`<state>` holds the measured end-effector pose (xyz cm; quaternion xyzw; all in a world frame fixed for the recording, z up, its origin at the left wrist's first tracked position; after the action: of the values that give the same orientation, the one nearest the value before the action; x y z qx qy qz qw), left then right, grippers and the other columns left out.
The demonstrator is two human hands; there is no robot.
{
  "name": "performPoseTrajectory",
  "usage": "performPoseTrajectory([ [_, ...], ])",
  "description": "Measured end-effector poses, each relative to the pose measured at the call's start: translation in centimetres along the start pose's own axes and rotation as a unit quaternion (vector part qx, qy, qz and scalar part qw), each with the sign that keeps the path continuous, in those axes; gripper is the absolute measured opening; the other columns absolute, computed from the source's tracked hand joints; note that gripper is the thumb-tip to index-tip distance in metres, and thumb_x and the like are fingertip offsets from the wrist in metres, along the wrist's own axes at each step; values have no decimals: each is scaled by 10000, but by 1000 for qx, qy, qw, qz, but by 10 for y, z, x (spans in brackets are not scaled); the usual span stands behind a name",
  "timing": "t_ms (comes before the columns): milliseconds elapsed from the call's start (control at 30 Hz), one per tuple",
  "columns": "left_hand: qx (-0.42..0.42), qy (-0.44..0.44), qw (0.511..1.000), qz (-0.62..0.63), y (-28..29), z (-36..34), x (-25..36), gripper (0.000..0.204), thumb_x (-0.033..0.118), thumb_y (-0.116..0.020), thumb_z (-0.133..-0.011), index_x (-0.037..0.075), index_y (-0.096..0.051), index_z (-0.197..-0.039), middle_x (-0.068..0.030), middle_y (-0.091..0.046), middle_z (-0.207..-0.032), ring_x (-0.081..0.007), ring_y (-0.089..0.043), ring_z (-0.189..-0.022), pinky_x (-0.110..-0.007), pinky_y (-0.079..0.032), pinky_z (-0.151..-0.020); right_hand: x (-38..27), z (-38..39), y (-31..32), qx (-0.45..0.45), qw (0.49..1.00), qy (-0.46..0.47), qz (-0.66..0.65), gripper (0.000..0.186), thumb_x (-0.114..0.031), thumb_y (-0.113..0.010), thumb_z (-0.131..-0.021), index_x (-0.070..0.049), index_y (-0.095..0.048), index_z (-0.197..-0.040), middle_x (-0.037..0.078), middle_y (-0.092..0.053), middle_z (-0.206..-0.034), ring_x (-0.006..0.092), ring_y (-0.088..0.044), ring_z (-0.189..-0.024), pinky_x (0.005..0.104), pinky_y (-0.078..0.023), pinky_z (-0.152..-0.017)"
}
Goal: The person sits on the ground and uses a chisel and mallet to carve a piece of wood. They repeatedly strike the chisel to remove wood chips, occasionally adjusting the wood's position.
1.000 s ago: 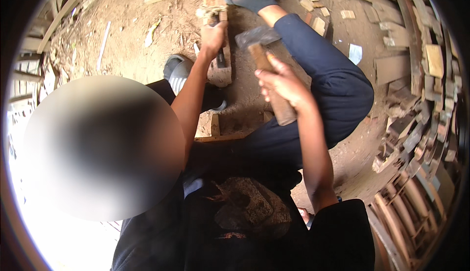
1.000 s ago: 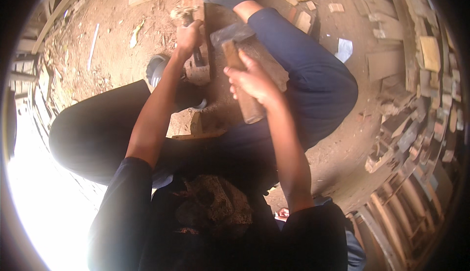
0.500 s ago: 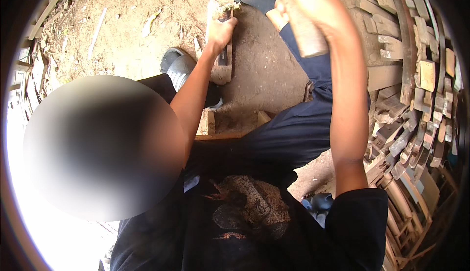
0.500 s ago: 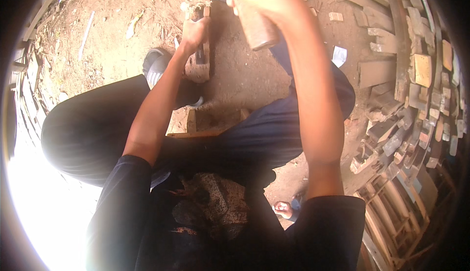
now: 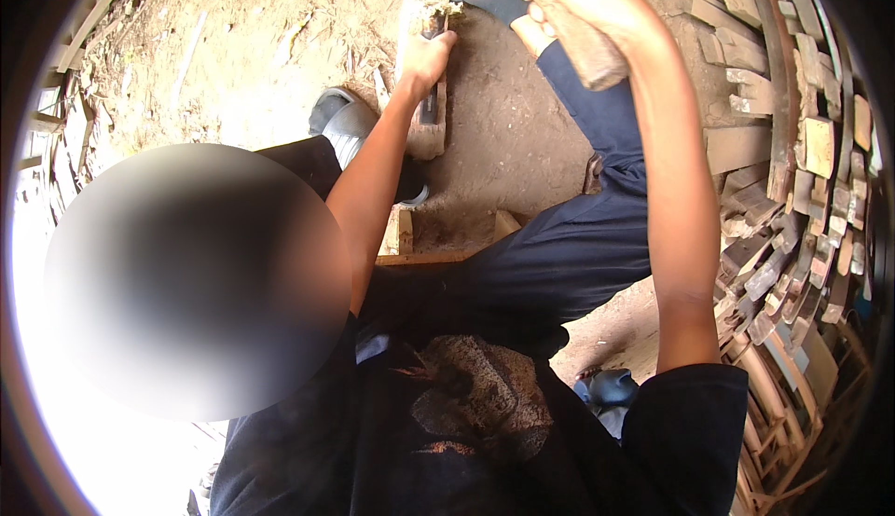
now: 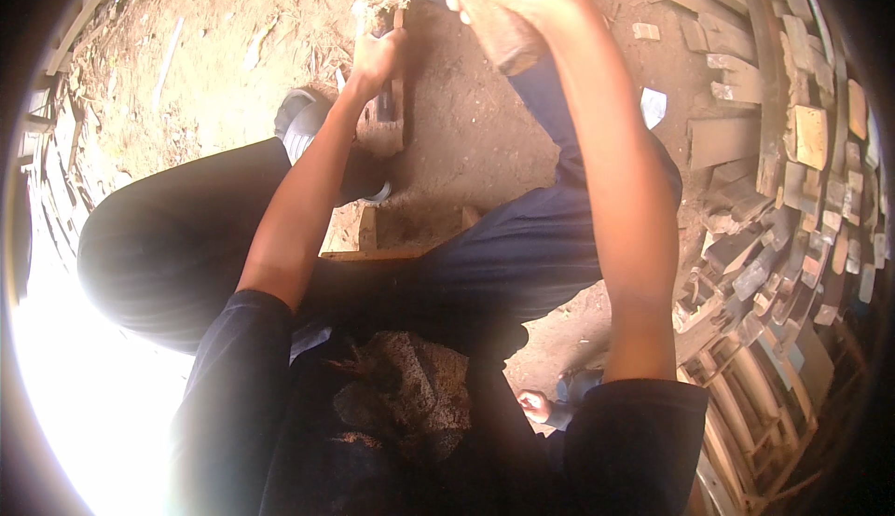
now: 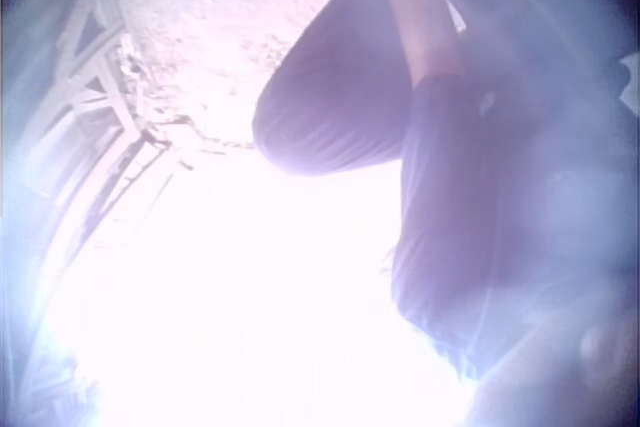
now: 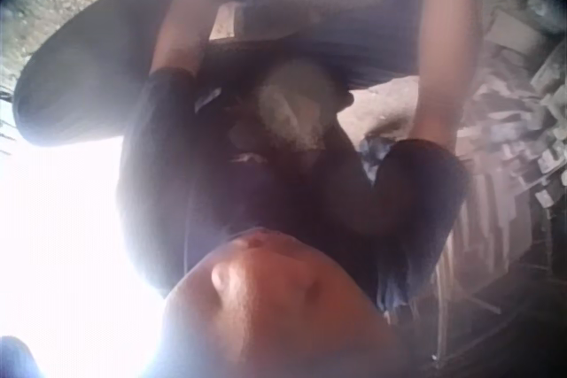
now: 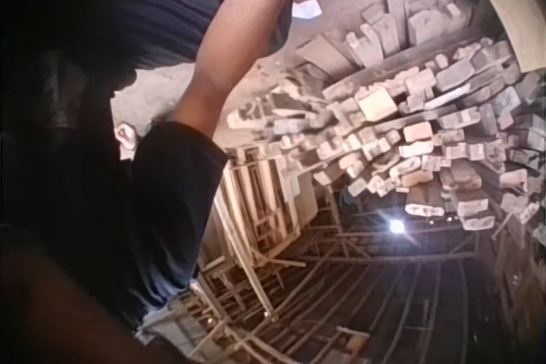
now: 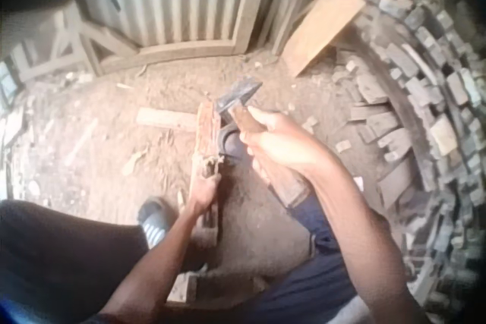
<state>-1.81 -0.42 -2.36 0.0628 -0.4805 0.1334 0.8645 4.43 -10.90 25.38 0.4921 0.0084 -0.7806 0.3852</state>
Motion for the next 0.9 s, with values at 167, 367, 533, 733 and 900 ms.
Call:
performPoseTrajectory([
  [167, 13, -6, 1000, 15, -2, 2, 7, 138, 169, -618, -843, 51, -603, -774, -4, -547, -630, -98, -499, -510, -299, -392, -440, 37, -9, -2, -88, 986, -27, 142, 576, -119, -583, -926, -72, -377, -1461, 42, -584, -744, 109, -539, -551, 251, -486, -464],
  [367, -1, -4, 1000, 23, 1, -4, 1, 150, 176, -624, -839, 52, -593, -760, -4, -548, -617, -93, -487, -492, -287, -381, -430, 28, -20, 13, -132, 990, -26, 52, 553, -129, -555, -930, -67, -393, -1455, 50, -579, -724, 109, -547, -588, 254, -484, -488],
  [533, -21, 28, 999, 30, -10, 1, 3, 138, 173, -620, -844, 65, -589, -764, 16, -527, -597, -78, -452, -464, -277, -356, -427, 27, -36, 11, -1, 999, 20, -42, 529, -79, -529, -930, -32, -389, -1438, 44, -548, -743, 142, -548, -590, 295, -494, -515],
  [733, 48, -78, 995, -34, -1, -24, -28, 123, 174, -619, -846, 58, -616, -806, 8, -550, -637, -74, -474, -517, -272, -375, -465, 39, -17, -1, -193, 975, -4, 110, 590, -140, -590, -919, -53, -381, -1464, 56, -580, -769, 125, -574, -606, 284, -512, -540],
  [900, 111, -109, 981, -116, 13, -16, -18, 218, 225, -602, -853, 17, -654, -816, -51, -622, -664, -121, -558, -553, -314, -468, -549, 2, 0, -6, -143, 989, -32, 7, 508, -58, -525, -920, -15, -421, -1415, 52, -565, -775, 144, -546, -591, 287, -498, -534],
])
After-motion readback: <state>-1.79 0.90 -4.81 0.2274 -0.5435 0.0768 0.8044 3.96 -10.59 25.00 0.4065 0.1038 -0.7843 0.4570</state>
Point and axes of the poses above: each hand's wrist, its own z-axis away from the middle knuckle, its own y-axis out of the back of the hand, x = y × z, the point moved 4 cm from there along -z, towards the middle knuckle
